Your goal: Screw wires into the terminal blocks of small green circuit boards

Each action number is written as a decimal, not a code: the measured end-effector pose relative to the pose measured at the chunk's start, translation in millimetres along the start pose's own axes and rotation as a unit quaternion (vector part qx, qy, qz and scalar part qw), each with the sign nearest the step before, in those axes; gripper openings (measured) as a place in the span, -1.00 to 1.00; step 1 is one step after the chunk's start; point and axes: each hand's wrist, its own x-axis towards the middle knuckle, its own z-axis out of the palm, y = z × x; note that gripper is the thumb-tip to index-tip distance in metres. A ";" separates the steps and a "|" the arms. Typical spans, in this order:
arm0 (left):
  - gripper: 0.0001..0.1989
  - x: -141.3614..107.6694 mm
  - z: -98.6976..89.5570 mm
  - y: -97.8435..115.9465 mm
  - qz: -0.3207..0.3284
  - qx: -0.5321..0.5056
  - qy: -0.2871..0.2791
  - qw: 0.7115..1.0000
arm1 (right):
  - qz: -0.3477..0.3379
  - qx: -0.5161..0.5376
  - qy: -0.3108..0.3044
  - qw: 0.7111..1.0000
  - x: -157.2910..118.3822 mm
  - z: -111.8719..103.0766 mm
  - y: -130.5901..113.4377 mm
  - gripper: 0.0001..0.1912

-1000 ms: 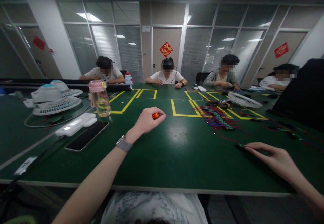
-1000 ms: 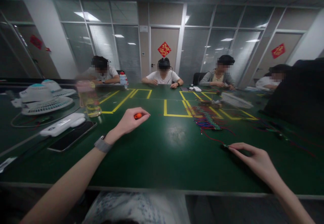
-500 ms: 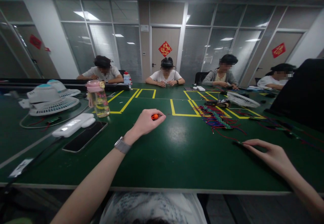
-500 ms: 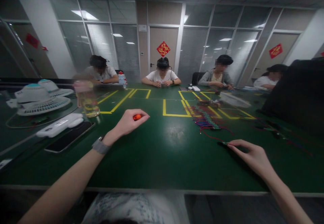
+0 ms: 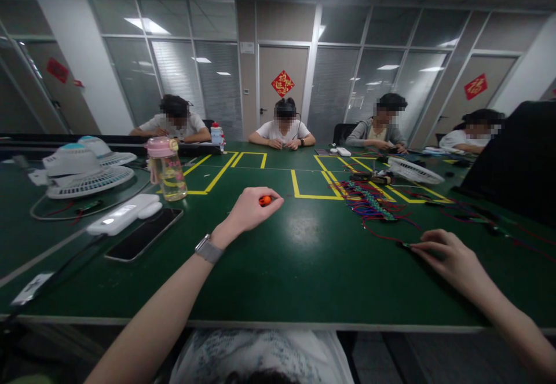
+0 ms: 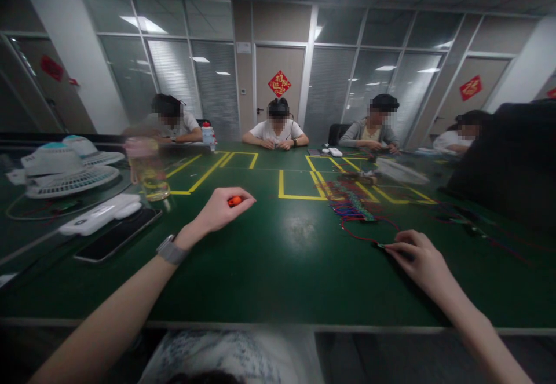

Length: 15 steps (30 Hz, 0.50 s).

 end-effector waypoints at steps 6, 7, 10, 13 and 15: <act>-0.73 -0.4 1.3 -1.1 -0.006 0.008 -0.004 1.000 | 0.025 -0.098 0.018 0.995 -17.2 19.9 -23.4 -0.55; -0.73 -0.5 1.3 -0.9 -0.006 0.008 -0.004 1.000 | 0.031 -0.107 0.026 0.993 -20.1 22.4 -24.6 -0.55; -0.73 -0.5 1.0 -0.2 -0.006 0.010 -0.004 1.000 | 0.017 -0.138 0.041 0.989 -26.2 27.5 -23.5 -0.54; -0.73 -0.3 0.9 -0.3 -0.004 0.008 -0.004 1.000 | 0.016 -0.163 0.045 0.985 -29.8 30.1 -21.2 -0.50; -0.72 -0.2 1.2 -1.0 -0.004 0.006 -0.007 1.000 | 0.034 -0.175 0.046 0.983 -31.5 31.1 -21.9 -0.46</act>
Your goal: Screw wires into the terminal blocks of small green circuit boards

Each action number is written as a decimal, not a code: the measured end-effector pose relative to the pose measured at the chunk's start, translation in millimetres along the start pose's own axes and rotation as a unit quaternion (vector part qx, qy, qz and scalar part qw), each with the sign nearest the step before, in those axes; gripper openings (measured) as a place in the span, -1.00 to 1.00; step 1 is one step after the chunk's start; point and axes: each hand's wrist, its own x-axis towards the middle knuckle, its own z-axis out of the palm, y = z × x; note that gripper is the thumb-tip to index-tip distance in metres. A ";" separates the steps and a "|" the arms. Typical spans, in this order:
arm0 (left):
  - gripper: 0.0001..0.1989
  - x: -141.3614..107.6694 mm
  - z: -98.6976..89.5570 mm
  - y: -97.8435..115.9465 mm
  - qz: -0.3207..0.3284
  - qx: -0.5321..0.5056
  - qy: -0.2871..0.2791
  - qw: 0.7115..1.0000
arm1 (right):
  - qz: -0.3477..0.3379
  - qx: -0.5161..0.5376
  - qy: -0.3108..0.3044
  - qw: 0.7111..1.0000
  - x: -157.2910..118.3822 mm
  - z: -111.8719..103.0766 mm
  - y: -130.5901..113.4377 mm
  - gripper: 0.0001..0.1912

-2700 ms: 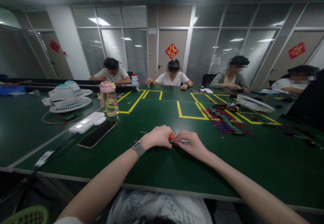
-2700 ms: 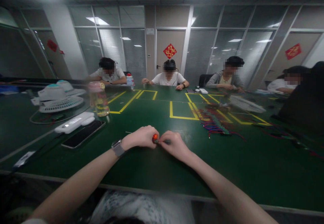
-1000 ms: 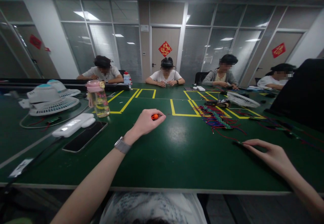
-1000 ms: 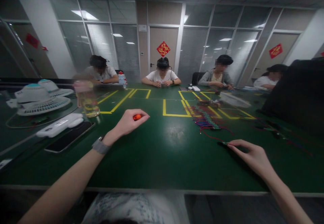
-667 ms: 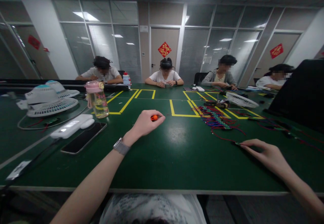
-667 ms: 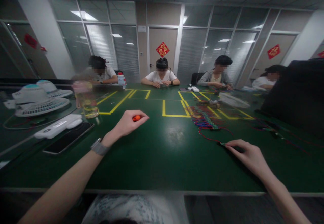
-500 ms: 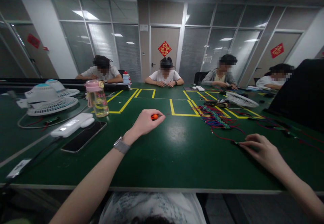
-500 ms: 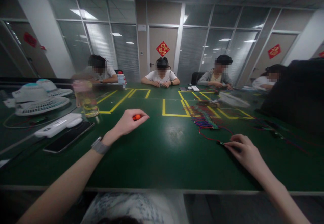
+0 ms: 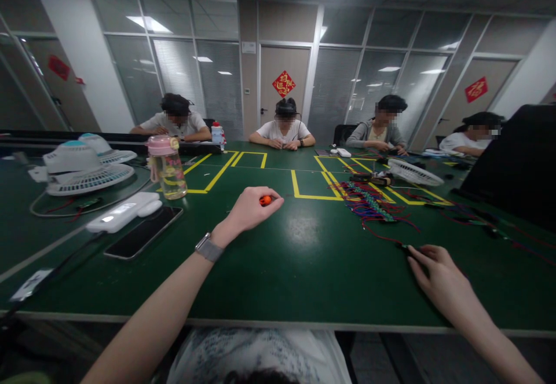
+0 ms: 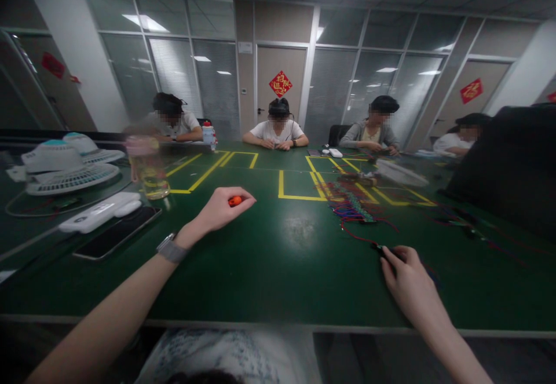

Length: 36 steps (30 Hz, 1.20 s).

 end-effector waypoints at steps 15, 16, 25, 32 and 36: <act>-0.73 0.1 1.9 -1.1 0.002 0.003 -0.002 1.000 | 0.025 -0.118 -0.062 0.991 -1.4 -15.6 -28.3 -0.46; -0.72 0.0 1.9 -1.2 0.002 0.003 -0.002 1.000 | 0.027 -0.131 -0.068 0.989 0.0 -17.8 -33.5 -0.46; -0.73 0.1 1.5 -2.4 0.004 0.002 -0.002 1.000 | 0.005 -0.183 -0.104 0.978 16.2 -25.5 -42.0 -0.62; -0.72 0.8 2.2 -4.0 0.005 0.005 -0.001 1.000 | -0.017 -0.173 -0.097 0.980 14.3 -15.5 -27.1 -0.59; -0.73 1.0 2.4 -2.9 0.004 0.018 -0.002 1.000 | -0.038 -0.122 -0.078 0.989 11.0 -1.6 -9.0 -0.53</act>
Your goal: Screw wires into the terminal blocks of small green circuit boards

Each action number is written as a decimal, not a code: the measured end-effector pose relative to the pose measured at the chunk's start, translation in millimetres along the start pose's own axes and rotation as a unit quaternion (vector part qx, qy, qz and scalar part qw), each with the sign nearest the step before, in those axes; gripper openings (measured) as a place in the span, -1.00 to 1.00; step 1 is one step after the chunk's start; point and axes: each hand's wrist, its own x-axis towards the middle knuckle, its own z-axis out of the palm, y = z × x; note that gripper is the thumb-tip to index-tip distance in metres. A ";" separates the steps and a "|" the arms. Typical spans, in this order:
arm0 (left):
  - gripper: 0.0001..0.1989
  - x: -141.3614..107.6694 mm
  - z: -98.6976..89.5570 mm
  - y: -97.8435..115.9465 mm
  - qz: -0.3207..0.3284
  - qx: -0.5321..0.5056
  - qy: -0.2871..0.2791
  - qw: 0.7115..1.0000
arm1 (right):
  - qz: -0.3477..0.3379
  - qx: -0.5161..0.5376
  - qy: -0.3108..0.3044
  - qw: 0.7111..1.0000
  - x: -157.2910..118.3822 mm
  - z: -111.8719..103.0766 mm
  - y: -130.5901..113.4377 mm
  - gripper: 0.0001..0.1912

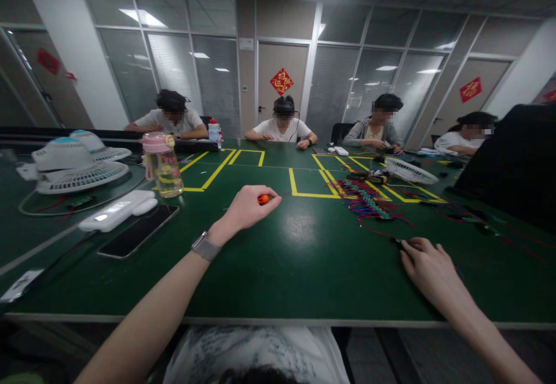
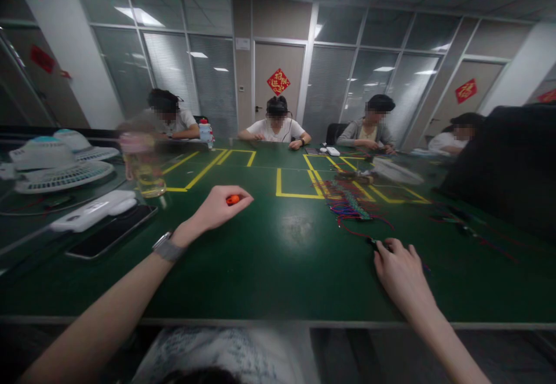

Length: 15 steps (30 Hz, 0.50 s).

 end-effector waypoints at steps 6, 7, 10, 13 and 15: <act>-0.73 -0.4 0.8 -0.2 -0.003 -0.003 0.002 1.000 | -0.019 0.118 -0.075 0.990 9.7 16.9 23.8 -0.44; -0.72 -0.6 0.8 -0.3 -0.005 -0.003 0.002 1.000 | -0.017 0.127 -0.088 0.988 12.2 17.7 25.7 -0.42; -0.71 -1.1 0.5 -0.3 -0.011 -0.004 -0.001 1.000 | -0.005 0.140 -0.113 0.984 18.6 19.7 28.4 -0.39; -0.70 -1.6 -0.3 0.6 -0.012 -0.006 -0.003 1.000 | -0.010 0.148 -0.120 0.982 22.5 21.5 29.9 -0.39; -0.69 -1.9 -0.6 1.3 -0.011 -0.007 -0.005 1.000 | -0.018 0.152 -0.119 0.981 24.2 21.9 30.7 -0.40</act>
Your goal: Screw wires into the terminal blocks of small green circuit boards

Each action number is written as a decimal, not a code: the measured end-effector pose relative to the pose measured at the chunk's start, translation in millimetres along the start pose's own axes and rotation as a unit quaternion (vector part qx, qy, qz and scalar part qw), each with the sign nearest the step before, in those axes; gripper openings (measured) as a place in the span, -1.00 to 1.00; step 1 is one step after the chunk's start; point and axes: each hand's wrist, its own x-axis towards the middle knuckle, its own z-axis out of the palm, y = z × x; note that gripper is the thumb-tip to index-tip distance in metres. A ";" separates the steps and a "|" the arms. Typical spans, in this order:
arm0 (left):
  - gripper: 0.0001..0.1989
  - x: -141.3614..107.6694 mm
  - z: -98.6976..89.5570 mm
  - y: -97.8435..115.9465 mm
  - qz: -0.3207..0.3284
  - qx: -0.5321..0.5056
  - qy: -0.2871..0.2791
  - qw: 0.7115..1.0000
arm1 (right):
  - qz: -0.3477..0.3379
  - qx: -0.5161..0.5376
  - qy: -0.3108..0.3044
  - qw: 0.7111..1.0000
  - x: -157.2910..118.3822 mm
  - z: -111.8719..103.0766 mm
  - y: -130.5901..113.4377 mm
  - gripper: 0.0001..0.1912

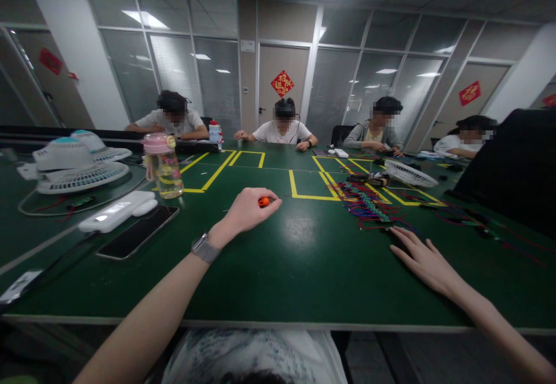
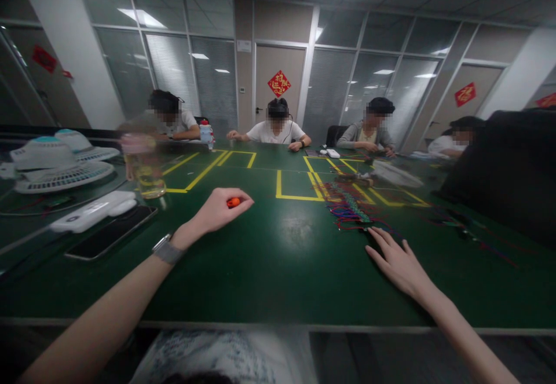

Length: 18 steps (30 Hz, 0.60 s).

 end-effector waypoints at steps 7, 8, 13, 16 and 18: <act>-0.69 -0.5 0.0 1.2 0.001 0.001 -0.001 1.000 | -0.010 -0.012 0.002 1.000 3.7 -4.5 -2.6 -0.42; -0.69 -0.5 0.2 1.4 0.001 0.002 -0.002 1.000 | -0.010 -0.016 0.002 1.000 4.1 -5.2 -3.3 -0.42; -0.71 0.3 1.9 1.1 0.004 0.008 0.000 1.000 | -0.001 -0.032 -0.007 0.999 7.9 -8.2 -8.8 -0.42; -0.71 0.4 2.5 0.3 0.004 0.006 -0.002 1.000 | 0.006 -0.039 -0.009 0.999 10.5 -8.6 -12.9 -0.40; -0.70 0.2 2.4 -0.1 0.003 0.005 -0.003 1.000 | 0.013 -0.040 -0.009 0.999 11.4 -7.8 -14.5 -0.40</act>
